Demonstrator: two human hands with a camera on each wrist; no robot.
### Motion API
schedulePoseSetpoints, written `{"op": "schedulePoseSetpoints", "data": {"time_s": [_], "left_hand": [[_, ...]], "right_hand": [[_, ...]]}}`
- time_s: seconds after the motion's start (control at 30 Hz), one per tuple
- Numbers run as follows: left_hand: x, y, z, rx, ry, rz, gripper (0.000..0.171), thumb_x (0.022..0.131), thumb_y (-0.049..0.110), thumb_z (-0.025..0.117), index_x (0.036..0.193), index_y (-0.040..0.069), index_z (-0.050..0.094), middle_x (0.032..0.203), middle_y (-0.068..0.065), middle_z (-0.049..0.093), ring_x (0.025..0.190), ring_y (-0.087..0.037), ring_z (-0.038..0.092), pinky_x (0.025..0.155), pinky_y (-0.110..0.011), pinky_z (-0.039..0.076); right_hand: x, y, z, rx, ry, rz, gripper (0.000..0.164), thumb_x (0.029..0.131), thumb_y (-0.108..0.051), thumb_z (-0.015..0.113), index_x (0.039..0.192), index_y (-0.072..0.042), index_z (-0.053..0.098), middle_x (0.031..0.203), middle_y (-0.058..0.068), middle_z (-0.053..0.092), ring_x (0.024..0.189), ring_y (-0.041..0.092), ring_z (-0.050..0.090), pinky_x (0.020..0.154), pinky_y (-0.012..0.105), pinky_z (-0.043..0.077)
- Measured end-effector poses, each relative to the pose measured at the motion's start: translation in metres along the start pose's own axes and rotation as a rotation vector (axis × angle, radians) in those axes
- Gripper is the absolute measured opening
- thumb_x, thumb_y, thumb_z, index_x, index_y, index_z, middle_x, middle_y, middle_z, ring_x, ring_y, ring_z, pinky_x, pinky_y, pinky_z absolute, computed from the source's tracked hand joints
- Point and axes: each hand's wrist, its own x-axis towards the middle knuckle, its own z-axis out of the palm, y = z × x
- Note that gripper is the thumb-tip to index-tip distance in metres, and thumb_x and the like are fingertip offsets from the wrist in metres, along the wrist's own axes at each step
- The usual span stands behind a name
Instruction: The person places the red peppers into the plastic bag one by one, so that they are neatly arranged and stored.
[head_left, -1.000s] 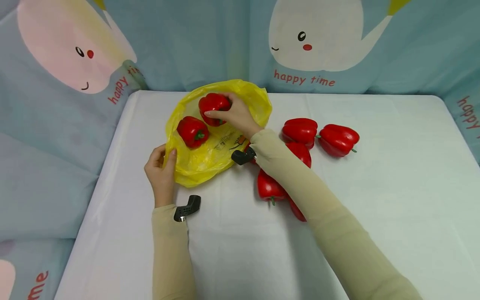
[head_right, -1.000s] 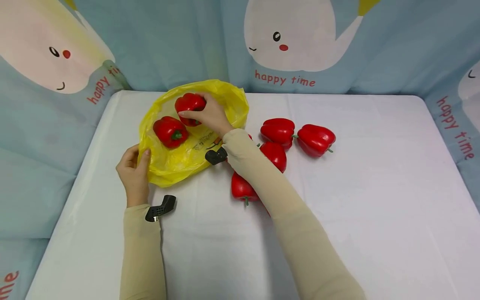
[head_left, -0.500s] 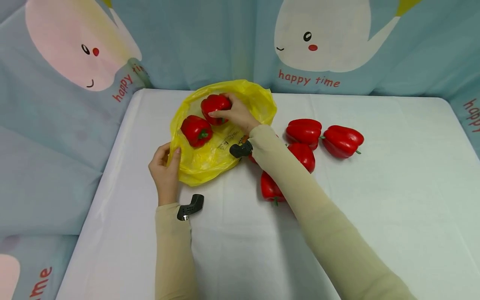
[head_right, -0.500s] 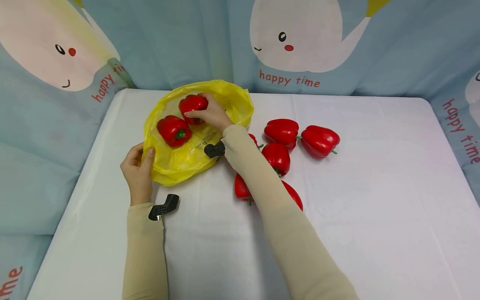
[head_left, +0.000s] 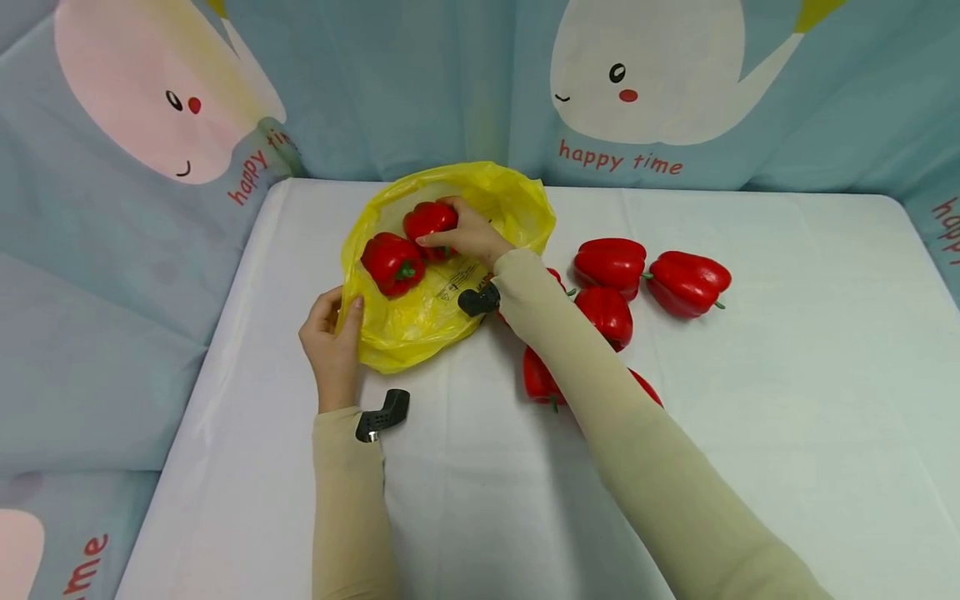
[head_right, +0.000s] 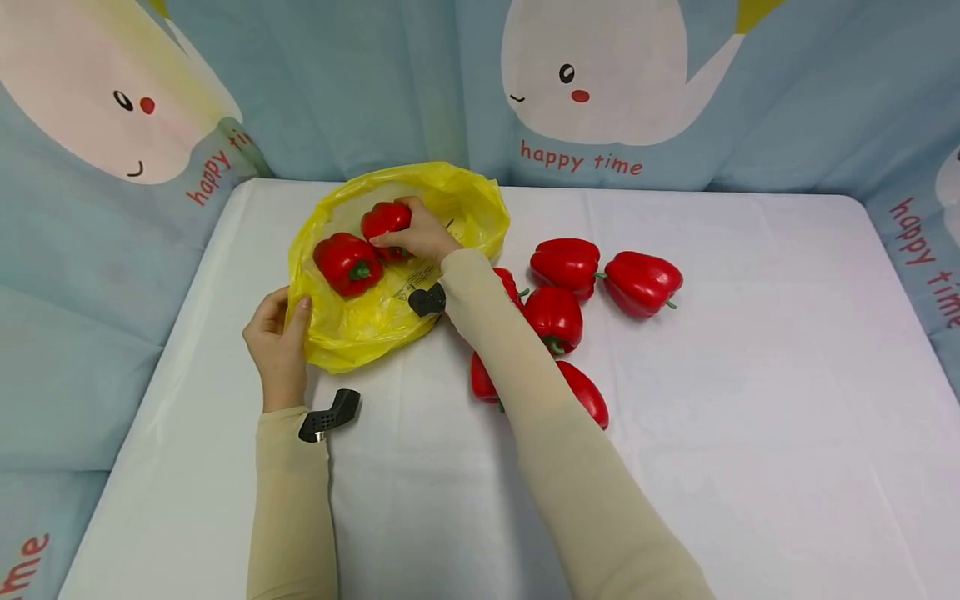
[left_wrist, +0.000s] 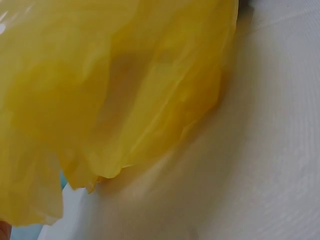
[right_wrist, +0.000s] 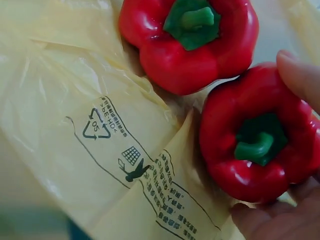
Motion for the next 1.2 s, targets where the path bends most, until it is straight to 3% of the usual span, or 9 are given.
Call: {"op": "schedulePoseSetpoints", "data": {"time_s": [0.23, 0.53, 1.0, 1.2], "left_hand": [[0.001, -0.001, 0.001, -0.005, -0.002, 0.006, 0.017, 0.09, 0.006, 0.065, 0.104, -0.002, 0.069, 0.1, -0.011, 0.064, 0.096, -0.015, 0.056, 0.098, -0.03, 0.041], [0.001, -0.002, 0.002, -0.004, -0.01, 0.007, 0.019, 0.09, 0.008, 0.065, 0.105, -0.004, 0.068, 0.1, -0.009, 0.065, 0.096, -0.015, 0.056, 0.099, -0.031, 0.041], [-0.001, -0.001, 0.002, 0.025, -0.005, 0.017, 0.022, 0.09, 0.008, 0.065, 0.106, -0.006, 0.067, 0.1, -0.007, 0.065, 0.096, -0.015, 0.055, 0.1, -0.031, 0.04], [-0.001, -0.001, 0.003, 0.01, 0.011, 0.018, 0.018, 0.09, 0.007, 0.065, 0.104, -0.003, 0.068, 0.101, -0.01, 0.066, 0.096, -0.014, 0.056, 0.101, -0.031, 0.04]], "right_hand": [[-0.005, -0.002, -0.003, 0.007, 0.014, 0.034, 0.084, 0.081, -0.019, 0.075, 0.147, -0.007, 0.025, 0.143, 0.012, 0.037, 0.122, 0.024, 0.042, 0.097, 0.028, 0.041], [-0.011, -0.003, -0.009, -0.051, 0.043, 0.029, 0.064, 0.084, -0.019, 0.073, 0.137, 0.0, 0.042, 0.131, 0.011, 0.05, 0.111, 0.022, 0.048, 0.093, 0.025, 0.041], [-0.009, -0.004, -0.009, -0.096, 0.039, 0.017, 0.068, 0.086, -0.025, 0.071, 0.14, 0.001, 0.038, 0.137, 0.012, 0.047, 0.118, 0.022, 0.046, 0.1, 0.027, 0.038], [-0.023, -0.007, -0.017, -0.137, 0.044, -0.022, 0.067, 0.087, -0.023, 0.07, 0.141, 0.001, 0.039, 0.144, 0.012, 0.041, 0.128, 0.024, 0.041, 0.102, 0.029, 0.037]]}}
